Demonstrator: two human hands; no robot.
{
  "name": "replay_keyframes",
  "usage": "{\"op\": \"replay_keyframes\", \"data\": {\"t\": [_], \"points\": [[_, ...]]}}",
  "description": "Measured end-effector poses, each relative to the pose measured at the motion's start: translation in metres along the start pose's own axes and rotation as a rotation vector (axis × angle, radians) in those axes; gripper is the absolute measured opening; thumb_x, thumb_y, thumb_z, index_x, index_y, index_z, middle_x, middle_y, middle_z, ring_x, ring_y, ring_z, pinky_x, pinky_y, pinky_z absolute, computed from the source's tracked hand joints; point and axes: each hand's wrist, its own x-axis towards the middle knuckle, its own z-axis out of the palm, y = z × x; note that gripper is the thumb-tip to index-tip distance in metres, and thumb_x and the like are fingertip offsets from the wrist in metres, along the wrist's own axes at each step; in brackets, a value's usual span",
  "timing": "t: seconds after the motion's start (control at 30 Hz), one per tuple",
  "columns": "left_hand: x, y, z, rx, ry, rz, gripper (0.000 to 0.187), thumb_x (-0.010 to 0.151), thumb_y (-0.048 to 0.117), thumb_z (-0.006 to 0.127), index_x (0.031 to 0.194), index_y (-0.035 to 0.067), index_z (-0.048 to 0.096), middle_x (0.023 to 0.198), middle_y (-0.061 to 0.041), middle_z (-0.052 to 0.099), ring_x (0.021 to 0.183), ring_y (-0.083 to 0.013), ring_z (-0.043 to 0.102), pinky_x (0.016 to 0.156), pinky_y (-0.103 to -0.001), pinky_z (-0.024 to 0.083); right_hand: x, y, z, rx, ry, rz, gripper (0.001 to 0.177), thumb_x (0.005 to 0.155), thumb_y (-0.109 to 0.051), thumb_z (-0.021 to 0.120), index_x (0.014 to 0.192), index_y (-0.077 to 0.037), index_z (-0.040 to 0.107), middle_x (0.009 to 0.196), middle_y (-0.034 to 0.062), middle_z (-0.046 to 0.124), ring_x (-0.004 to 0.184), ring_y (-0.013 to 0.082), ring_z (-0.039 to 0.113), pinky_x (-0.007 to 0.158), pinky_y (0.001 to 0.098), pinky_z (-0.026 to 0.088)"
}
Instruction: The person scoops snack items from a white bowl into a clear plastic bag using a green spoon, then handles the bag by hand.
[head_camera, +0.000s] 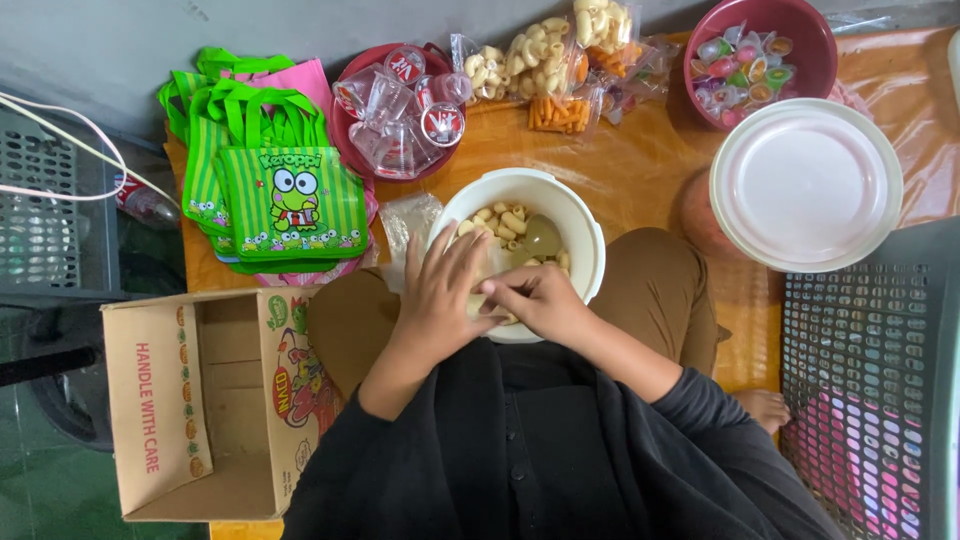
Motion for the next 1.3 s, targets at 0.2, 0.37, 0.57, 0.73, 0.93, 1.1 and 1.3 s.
{"op": "replay_keyframes", "data": {"t": [0.2, 0.37, 0.57, 0.73, 0.93, 1.1, 1.3], "points": [[-0.011, -0.043, -0.001, -0.337, 0.274, -0.053, 0.053, 0.072, 0.031, 0.092, 0.117, 0.013, 0.071, 0.105, -0.005, 0.072, 0.094, -0.0291, 0.070, 0.093, -0.047, 0.052, 0.017, 0.022, -0.034, -0.159, 0.124, -0.168, 0.021, 0.087, -0.013, 0.082, 0.107, -0.008, 0.080, 0.082, 0.0120, 0.075, 0.070, 0.0193, 0.070, 0.066, 0.0296, 0.057], [-0.029, -0.049, -0.006, -0.897, 0.370, -0.263, 0.071, 0.082, 0.018, 0.083, 0.144, 0.007, 0.051, 0.114, -0.011, 0.063, 0.105, -0.0219, 0.059, 0.102, -0.042, 0.046, 0.033, 0.043, -0.022, -0.590, -0.172, -0.104, 0.045, 0.083, -0.009, 0.078, 0.127, -0.004, 0.069, 0.116, 0.0196, 0.070, 0.091, 0.0363, 0.071, 0.076, 0.0436, 0.058], [-0.025, -0.040, 0.001, -1.165, 0.349, -0.169, 0.104, 0.078, 0.032, 0.086, 0.158, 0.004, 0.027, 0.121, -0.014, 0.055, 0.111, -0.0213, 0.052, 0.105, -0.039, 0.044, 0.048, 0.109, 0.004, -1.042, -0.583, -0.072, 0.048, 0.085, -0.007, 0.071, 0.131, -0.007, 0.059, 0.127, 0.0174, 0.062, 0.099, 0.0435, 0.069, 0.084, 0.0511, 0.057], [-0.020, -0.051, 0.034, -1.164, 0.310, -0.128, 0.102, 0.076, 0.037, 0.089, 0.153, 0.001, 0.033, 0.123, -0.012, 0.053, 0.118, -0.0201, 0.049, 0.112, -0.037, 0.040, 0.044, 0.116, -0.022, -1.120, -0.444, -0.214, 0.026, 0.083, -0.018, 0.068, 0.108, -0.012, 0.060, 0.102, 0.0113, 0.057, 0.074, 0.0423, 0.068, 0.063, 0.0530, 0.058], [-0.012, -0.063, 0.072, -1.155, 0.364, -0.176, 0.096, 0.079, 0.039, 0.087, 0.152, 0.005, 0.034, 0.122, -0.009, 0.051, 0.118, -0.0194, 0.049, 0.113, -0.040, 0.041, 0.013, 0.026, -0.086, -0.872, -0.010, -0.172, 0.018, 0.101, -0.036, 0.059, 0.109, -0.021, 0.065, 0.113, 0.0040, 0.063, 0.084, 0.0448, 0.068, 0.067, 0.0539, 0.058], [-0.014, -0.075, 0.106, -0.820, 0.444, -0.170, 0.093, 0.069, 0.032, 0.094, 0.144, 0.002, 0.048, 0.122, -0.014, 0.056, 0.114, -0.0240, 0.059, 0.108, -0.040, 0.045, 0.027, 0.016, -0.087, -0.918, -0.074, -0.459, 0.022, 0.091, -0.010, 0.071, 0.112, -0.013, 0.073, 0.113, 0.0152, 0.069, 0.093, 0.0413, 0.072, 0.078, 0.0469, 0.059], [-0.015, -0.068, 0.104, -0.702, 0.445, -0.106, 0.089, 0.067, 0.035, 0.094, 0.138, -0.001, 0.053, 0.124, -0.020, 0.060, 0.107, -0.0316, 0.065, 0.101, -0.047, 0.049, 0.059, 0.092, -0.054, -0.989, -0.242, -0.288, 0.026, 0.096, -0.028, 0.068, 0.119, -0.016, 0.071, 0.113, 0.0138, 0.068, 0.091, 0.0398, 0.073, 0.080, 0.0481, 0.060]]}}
